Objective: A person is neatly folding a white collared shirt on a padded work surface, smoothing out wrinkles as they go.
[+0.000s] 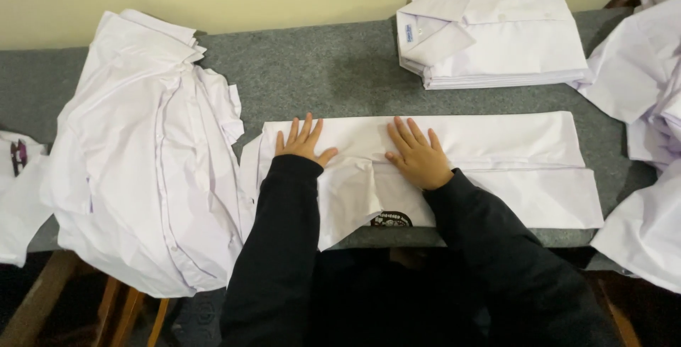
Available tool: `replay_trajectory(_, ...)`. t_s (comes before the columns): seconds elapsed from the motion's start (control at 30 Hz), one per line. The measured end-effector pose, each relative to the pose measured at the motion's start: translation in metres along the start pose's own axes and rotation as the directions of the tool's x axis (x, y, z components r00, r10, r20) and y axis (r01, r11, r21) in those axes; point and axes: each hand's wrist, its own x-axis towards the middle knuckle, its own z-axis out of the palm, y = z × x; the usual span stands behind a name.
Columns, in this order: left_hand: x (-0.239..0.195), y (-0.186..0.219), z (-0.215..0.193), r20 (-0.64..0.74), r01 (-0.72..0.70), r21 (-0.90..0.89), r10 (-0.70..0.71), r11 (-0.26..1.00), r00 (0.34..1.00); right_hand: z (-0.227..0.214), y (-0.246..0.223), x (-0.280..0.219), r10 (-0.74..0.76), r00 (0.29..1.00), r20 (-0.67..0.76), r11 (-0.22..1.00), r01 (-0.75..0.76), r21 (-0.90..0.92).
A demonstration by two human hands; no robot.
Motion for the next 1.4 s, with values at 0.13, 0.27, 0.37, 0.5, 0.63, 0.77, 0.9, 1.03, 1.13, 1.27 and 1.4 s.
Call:
replay_trajectory(0.13, -0.005, 0.005, -0.011, 0.054, 0.01, -0.003, -0.009, 1.0, 0.999, 0.016, 0.048, -0.017, 0.144, 0.988, -0.047, 0.989, -0.143, 0.023)
replay_trajectory(0.27, 0.001, 0.004, -0.007, 0.06, 0.037, 0.034, -0.039, 0.999, 0.997, 0.024, 0.109, -0.047, 0.242, 0.913, -0.329, 0.955, -0.284, -0.087)
replay_trajectory(0.37, 0.005, 0.002, -0.004, 0.077, 0.066, 0.049, -0.07, 0.997, 0.995, 0.009, 0.154, -0.065, 0.361, 0.914, -0.186, 0.928, -0.372, -0.026)
replay_trajectory(0.5, 0.002, 0.005, -0.008, 0.086, 0.088, 0.03, -0.091, 0.996, 0.992, -0.008, 0.213, -0.084, 0.531, 0.844, -0.073, 0.847, -0.531, 0.032)
replay_trajectory(0.63, 0.003, 0.006, -0.009, 0.089, 0.099, 0.028, -0.101, 0.995, 0.991, -0.023, 0.211, -0.089, 0.576, 0.818, -0.014, 0.818, -0.575, 0.023)
replay_trajectory(0.77, 0.004, 0.003, -0.01, 0.107, 0.104, 0.007, -0.104, 0.995, 0.989, -0.031, 0.203, -0.09, 0.612, 0.791, -0.02, 0.79, -0.609, 0.067)
replay_trajectory(0.9, 0.002, 0.002, -0.012, 0.097, 0.103, -0.007, -0.101, 0.995, 0.99, -0.037, 0.198, -0.092, 0.631, 0.776, -0.031, 0.775, -0.626, 0.088)
replay_trajectory(1.03, -0.006, 0.012, -0.021, 0.126, 0.172, -0.081, -0.161, 0.982, 0.979, -0.032, 0.199, -0.089, 0.6, 0.778, -0.187, 0.799, -0.57, 0.192)
replay_trajectory(1.13, -0.007, 0.012, -0.023, 0.138, 0.164, -0.088, -0.151, 0.983, 0.979, -0.004, 0.239, -0.084, 0.373, 0.739, -0.56, 0.886, -0.463, -0.02)
replay_trajectory(1.27, -0.007, 0.013, -0.025, 0.139, 0.163, -0.098, -0.149, 0.982, 0.979, -0.04, 0.288, -0.074, 0.425, 0.836, -0.348, 0.873, -0.48, -0.085)
replay_trajectory(1.4, -0.008, 0.015, -0.025, 0.151, 0.174, -0.091, -0.159, 0.981, 0.976, -0.107, 0.292, -0.062, 0.525, 0.823, 0.215, 0.842, -0.539, 0.006)
